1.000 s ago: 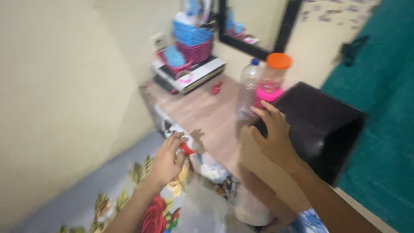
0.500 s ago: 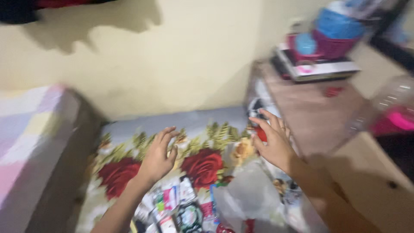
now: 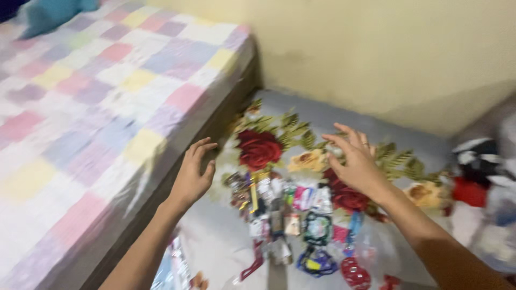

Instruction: The person pulls a drawer out of a vanity, empties its contents onto a bed, and sorts small items including plastic pouches, packets, and bottles into groups. They place items into a clear plastic pouch, press it flat, and return the pouch and other items into the drawer on the bed.

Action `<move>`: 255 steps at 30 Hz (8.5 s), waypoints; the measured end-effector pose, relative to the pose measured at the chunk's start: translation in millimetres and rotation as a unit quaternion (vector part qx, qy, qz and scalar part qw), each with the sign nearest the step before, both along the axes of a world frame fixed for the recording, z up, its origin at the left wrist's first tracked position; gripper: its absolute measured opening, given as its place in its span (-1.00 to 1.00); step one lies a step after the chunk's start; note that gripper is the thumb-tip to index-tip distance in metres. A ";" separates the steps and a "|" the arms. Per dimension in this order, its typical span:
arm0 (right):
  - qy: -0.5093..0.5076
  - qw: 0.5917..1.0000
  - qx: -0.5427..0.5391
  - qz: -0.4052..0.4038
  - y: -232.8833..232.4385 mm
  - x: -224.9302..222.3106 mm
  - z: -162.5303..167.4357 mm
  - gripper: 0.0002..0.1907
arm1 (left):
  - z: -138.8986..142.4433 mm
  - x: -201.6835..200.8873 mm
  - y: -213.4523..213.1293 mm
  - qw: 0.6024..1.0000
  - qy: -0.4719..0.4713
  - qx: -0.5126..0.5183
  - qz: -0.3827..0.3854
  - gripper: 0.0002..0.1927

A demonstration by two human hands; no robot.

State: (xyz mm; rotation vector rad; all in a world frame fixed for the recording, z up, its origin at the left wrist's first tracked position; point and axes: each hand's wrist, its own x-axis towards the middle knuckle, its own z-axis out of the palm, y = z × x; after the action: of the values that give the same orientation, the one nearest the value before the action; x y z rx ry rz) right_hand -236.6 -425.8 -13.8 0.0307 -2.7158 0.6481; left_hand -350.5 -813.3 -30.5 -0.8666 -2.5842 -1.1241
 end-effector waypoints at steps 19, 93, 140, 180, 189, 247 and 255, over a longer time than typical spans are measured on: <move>-0.063 0.979 -0.045 0.187 -460.9 -59.3 -158.6 -0.55 | -160.7 118.7 -429.9 0.992 -0.078 0.032 0.096 -0.58; -0.490 0.673 -0.487 0.263 -502.9 -20.0 -789.4 -0.63 | -629.7 221.1 -459.1 0.827 -0.368 0.289 0.311 -0.74; -0.443 0.762 -0.427 0.201 -571.8 13.8 -699.3 -0.53 | -626.8 258.1 -443.4 0.883 -0.203 0.320 0.277 -0.83; -0.384 0.769 -0.444 0.253 -584.4 -60.4 -803.4 -0.40 | -632.8 308.2 -516.7 0.879 -0.207 0.220 0.369 -0.76; -0.167 0.913 -0.249 0.276 -557.7 -46.6 -689.5 -0.32 | -628.6 306.5 -512.8 0.853 -0.243 0.273 0.373 -0.78; -0.476 0.599 -0.585 0.268 -590.0 3.7 -657.5 -0.34 | -637.8 299.1 -497.1 0.834 -0.286 0.313 0.352 -0.73; -0.422 0.644 -0.571 0.283 -626.9 55.7 -664.5 -0.41 | -658.0 291.5 -490.8 0.857 -0.261 0.278 0.348 -0.73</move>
State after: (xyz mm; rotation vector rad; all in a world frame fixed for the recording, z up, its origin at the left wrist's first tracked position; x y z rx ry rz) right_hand -180.9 -1052.7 -678.3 0.3372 -2.2949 3.0841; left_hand -59.1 -1304.2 -688.4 0.5388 -2.3163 -1.8380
